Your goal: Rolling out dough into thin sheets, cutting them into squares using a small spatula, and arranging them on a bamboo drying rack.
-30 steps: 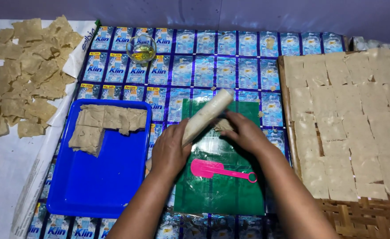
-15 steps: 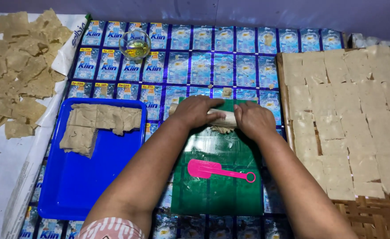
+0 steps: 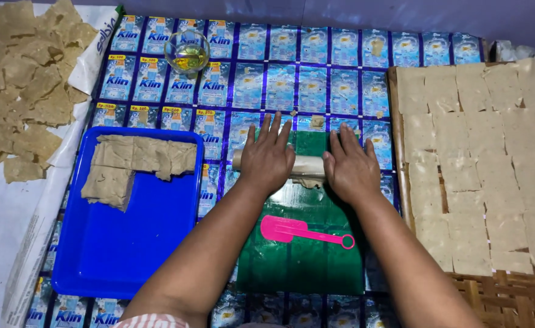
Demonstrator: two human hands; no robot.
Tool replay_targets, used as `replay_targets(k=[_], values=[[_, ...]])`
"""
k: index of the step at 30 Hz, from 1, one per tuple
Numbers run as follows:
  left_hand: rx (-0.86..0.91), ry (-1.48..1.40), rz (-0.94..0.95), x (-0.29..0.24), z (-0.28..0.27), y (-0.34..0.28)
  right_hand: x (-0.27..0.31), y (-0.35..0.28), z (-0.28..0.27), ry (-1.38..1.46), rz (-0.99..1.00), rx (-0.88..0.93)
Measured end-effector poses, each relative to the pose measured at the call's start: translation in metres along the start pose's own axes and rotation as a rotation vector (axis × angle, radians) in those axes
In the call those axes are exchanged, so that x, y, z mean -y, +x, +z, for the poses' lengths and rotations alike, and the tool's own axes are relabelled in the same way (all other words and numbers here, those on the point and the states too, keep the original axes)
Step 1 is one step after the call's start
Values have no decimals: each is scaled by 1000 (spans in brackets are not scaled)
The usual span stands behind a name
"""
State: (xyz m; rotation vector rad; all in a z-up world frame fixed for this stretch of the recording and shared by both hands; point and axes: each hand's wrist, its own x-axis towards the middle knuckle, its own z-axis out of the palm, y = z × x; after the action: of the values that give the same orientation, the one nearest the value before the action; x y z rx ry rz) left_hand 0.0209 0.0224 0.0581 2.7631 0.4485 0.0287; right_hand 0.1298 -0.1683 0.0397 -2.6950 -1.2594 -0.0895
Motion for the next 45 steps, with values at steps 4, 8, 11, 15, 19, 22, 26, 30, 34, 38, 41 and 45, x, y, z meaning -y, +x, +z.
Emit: replay_targets(k=[4,8,11,15,19,22,26,30,34,38,41,45], values=[[98,20,-75,12,11,40,-23,40,18,42,103,262],[50,16,-110,6,2,32,-12,37,3,71,134,196],[-33,14,-71,-1,1,5,-2,14,0,86,112,106],[-130,15,-17,-4,17,-32,1,-24,17,85,-21,-107],[-113,11,15,-8,17,-68,11,-63,18,60,-51,-151],[-136,13,37,-4,24,-65,6,-58,22,41,-38,-146],[-192,59,-4,2,22,-27,-7,-16,24,16,29,-25],[80,60,-139,13,21,24,-21,31,24,74,155,221],[121,30,-178,8,-2,38,-14,55,2,103,194,236],[102,23,-175,2,-6,23,-9,43,-1,102,164,181],[23,17,-130,-4,-2,-4,-4,19,4,83,118,119],[-161,19,-23,-5,12,-40,3,-15,5,39,26,15]])
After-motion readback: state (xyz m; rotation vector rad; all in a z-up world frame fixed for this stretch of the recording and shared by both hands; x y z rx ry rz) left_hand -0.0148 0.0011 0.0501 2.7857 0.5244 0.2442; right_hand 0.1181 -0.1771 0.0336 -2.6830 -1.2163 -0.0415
